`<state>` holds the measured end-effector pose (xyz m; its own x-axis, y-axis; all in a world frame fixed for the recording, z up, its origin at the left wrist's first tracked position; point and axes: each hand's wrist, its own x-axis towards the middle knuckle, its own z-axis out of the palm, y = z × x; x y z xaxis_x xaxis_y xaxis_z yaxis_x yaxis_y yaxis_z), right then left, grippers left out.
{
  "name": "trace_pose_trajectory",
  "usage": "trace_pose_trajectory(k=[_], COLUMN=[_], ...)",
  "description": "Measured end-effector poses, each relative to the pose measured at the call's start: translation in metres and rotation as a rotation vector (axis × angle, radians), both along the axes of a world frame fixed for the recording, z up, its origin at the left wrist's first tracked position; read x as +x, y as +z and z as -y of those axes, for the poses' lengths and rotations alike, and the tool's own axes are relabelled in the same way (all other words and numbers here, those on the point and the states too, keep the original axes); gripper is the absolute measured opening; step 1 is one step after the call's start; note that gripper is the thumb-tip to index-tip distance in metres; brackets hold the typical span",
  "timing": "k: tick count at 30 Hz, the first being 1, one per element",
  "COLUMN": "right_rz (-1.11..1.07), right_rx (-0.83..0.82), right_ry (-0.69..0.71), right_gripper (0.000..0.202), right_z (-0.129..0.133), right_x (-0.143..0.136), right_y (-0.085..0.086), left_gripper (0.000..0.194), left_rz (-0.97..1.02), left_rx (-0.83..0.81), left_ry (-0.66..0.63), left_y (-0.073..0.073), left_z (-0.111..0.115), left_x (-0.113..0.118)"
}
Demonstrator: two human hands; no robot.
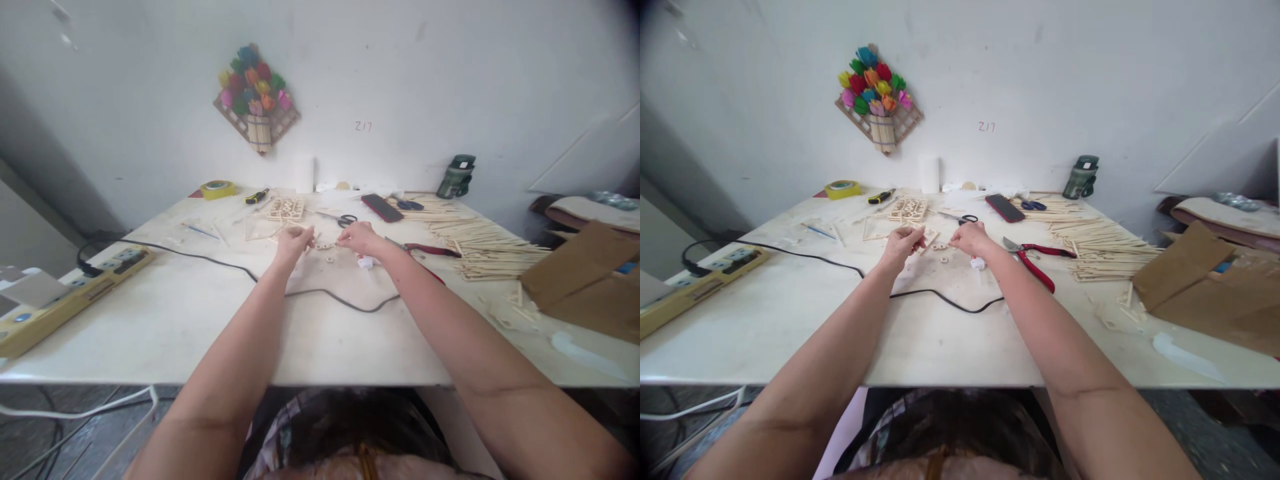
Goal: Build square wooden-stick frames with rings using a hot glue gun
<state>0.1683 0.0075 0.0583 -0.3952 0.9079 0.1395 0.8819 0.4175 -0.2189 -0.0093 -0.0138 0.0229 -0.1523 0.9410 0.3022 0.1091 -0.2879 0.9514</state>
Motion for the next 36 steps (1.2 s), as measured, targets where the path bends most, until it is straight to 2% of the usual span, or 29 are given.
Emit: trace_pose_trajectory(k=[3, 7, 14, 20, 22, 24, 27, 30, 33, 36], right_rz=[-0.279, -0.504, -0.643, -0.661, -0.628, -0.534, -0.290, -0.015, 0.172, 0.195], right_rx=[-0.145, -0.219, -0.325, -0.354, -0.300, -0.164, 0.199, 0.503, 0.622, 0.659], right_ry=[-0.003, 0.043, 0.088, 0.173, 0.145, 0.104, 0.091, 0.210, 0.326, 0.337], right_gripper=[0.021, 0.022, 0.026, 0.026, 0.025, 0.024, 0.020, 0.025, 0.035, 0.040], right_z=[0.007, 0.015, 0.022, 0.025, 0.022, 0.018, 0.015, 0.019, 0.027, 0.030], right_x=[0.000, 0.000, -0.003, -0.003, -0.004, -0.005, -0.008, -0.010, -0.011, -0.011], right_y=[0.007, 0.009, 0.012, 0.012, 0.009, 0.006, 0.004, 0.004, 0.004, 0.001], left_gripper=[0.033, 0.033, 0.026, 0.025, 0.026, 0.029, 0.037, 0.039, 0.036, 0.030], left_rz=[-0.083, -0.128, -0.035, 0.020, 0.021, 0.040, 0.094, 0.139, 0.197, 0.256], left_rx=[-0.045, -0.044, -0.033, -0.012, -0.025, -0.044, -0.088, -0.129, -0.146, -0.162], left_ry=[-0.167, -0.296, -0.315, -0.348, -0.351, -0.358, -0.354, -0.340, -0.380, -0.418], left_y=[0.001, 0.003, 0.001, 0.001, 0.002, 0.002, 0.002, 0.001, -0.001, -0.001], left_z=[0.004, 0.009, 0.007, 0.006, 0.007, 0.009, 0.010, 0.008, 0.007, 0.006], left_x=[0.001, 0.002, 0.007, 0.005, 0.005, 0.005, 0.005, 0.005, 0.004, 0.003])
